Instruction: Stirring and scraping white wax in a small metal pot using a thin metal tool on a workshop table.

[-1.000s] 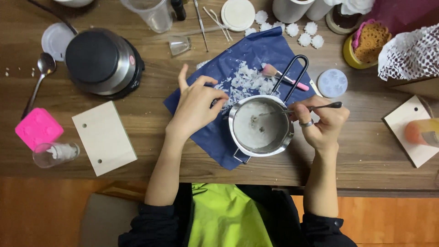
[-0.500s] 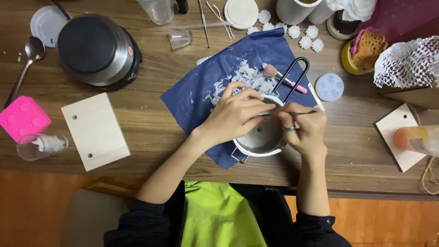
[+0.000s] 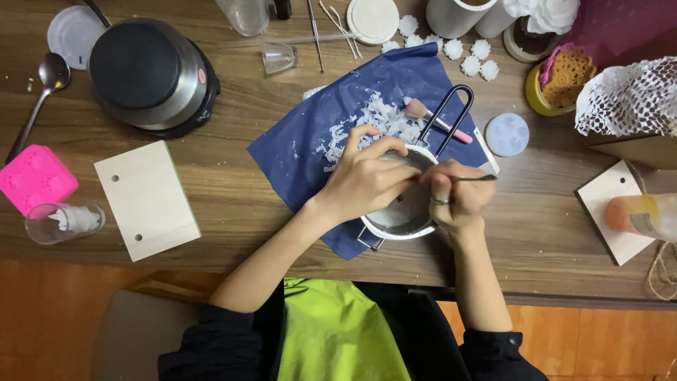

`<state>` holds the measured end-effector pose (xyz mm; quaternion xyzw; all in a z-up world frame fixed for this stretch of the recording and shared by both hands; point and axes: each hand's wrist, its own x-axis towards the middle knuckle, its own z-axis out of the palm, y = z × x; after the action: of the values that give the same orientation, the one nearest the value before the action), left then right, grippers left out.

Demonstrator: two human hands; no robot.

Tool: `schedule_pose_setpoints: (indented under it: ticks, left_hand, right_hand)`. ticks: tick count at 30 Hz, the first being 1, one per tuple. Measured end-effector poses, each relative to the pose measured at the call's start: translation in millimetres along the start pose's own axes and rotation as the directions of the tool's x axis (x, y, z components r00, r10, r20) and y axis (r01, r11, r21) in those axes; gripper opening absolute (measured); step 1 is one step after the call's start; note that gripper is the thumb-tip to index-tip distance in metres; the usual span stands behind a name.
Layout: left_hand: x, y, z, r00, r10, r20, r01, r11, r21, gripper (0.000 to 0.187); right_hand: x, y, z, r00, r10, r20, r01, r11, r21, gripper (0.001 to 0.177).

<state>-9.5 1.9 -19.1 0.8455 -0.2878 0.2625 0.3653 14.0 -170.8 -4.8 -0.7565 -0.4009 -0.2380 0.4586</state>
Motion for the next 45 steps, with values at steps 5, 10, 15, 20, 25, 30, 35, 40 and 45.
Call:
schedule_pose_setpoints:
  ticks: [5, 10, 15, 20, 25, 30, 35, 40, 45]
  left_hand:
    - [3.5, 0.9, -5.2, 0.999, -0.028, 0.015, 0.029, 0.999, -0.034, 0.004]
    - [5.8, 3.6, -8.3, 1.000, -0.018, -0.014, 0.017, 0.997, -0.070, 0.002]
    - [0.5, -1.7, 0.4, 0.999, -0.022, -0.030, 0.020, 0.998, -0.061, 0.007]
    - [1.9, -5.2, 6.5, 0.999, 0.034, -0.041, -0.035, 0.999, -0.008, 0.008]
    - [5.0, -9.5, 10.9, 0.997, 0.049, -0.052, -0.046, 0.998, 0.048, 0.010]
    - [12.4, -6.0, 6.4, 1.000, -0.009, -0.029, 0.010, 0.999, 0.031, 0.014]
    - [19.1, -0.3, -2.1, 0.999, -0.051, 0.018, 0.051, 0.999, 0.014, 0.017]
    - [11.7, -6.0, 3.8, 0.996, -0.074, 0.052, 0.074, 0.997, 0.003, 0.018]
    - [14.1, -7.2, 1.6, 0.994, -0.081, 0.078, 0.081, 0.997, 0.005, 0.017]
  right_hand:
    - [-7.3, 8.1, 4.6, 0.996, -0.083, 0.016, 0.084, 0.995, -0.046, 0.036]
    - [-1.6, 3.2, 0.5, 0.986, -0.167, 0.001, 0.167, 0.986, 0.007, 0.037]
    - [-8.6, 10.6, 3.5, 0.986, -0.169, 0.014, 0.169, 0.984, -0.049, 0.038]
    - [-0.3, 5.5, 5.6, 0.995, -0.101, -0.012, 0.101, 0.995, 0.023, 0.042]
    - [9.4, 3.4, 2.0, 1.000, 0.003, 0.020, -0.004, 1.000, 0.026, 0.044]
    - [11.8, 5.7, 4.4, 0.974, 0.222, 0.053, -0.223, 0.975, 0.019, 0.039]
    - [10.9, 8.4, 4.6, 0.967, 0.245, 0.067, -0.248, 0.968, 0.038, 0.038]
    - [13.1, 5.1, 4.7, 0.961, 0.262, 0.093, -0.267, 0.962, 0.050, 0.037]
    - [18.0, 0.8, 3.7, 0.944, 0.304, 0.128, -0.309, 0.951, 0.019, 0.035]
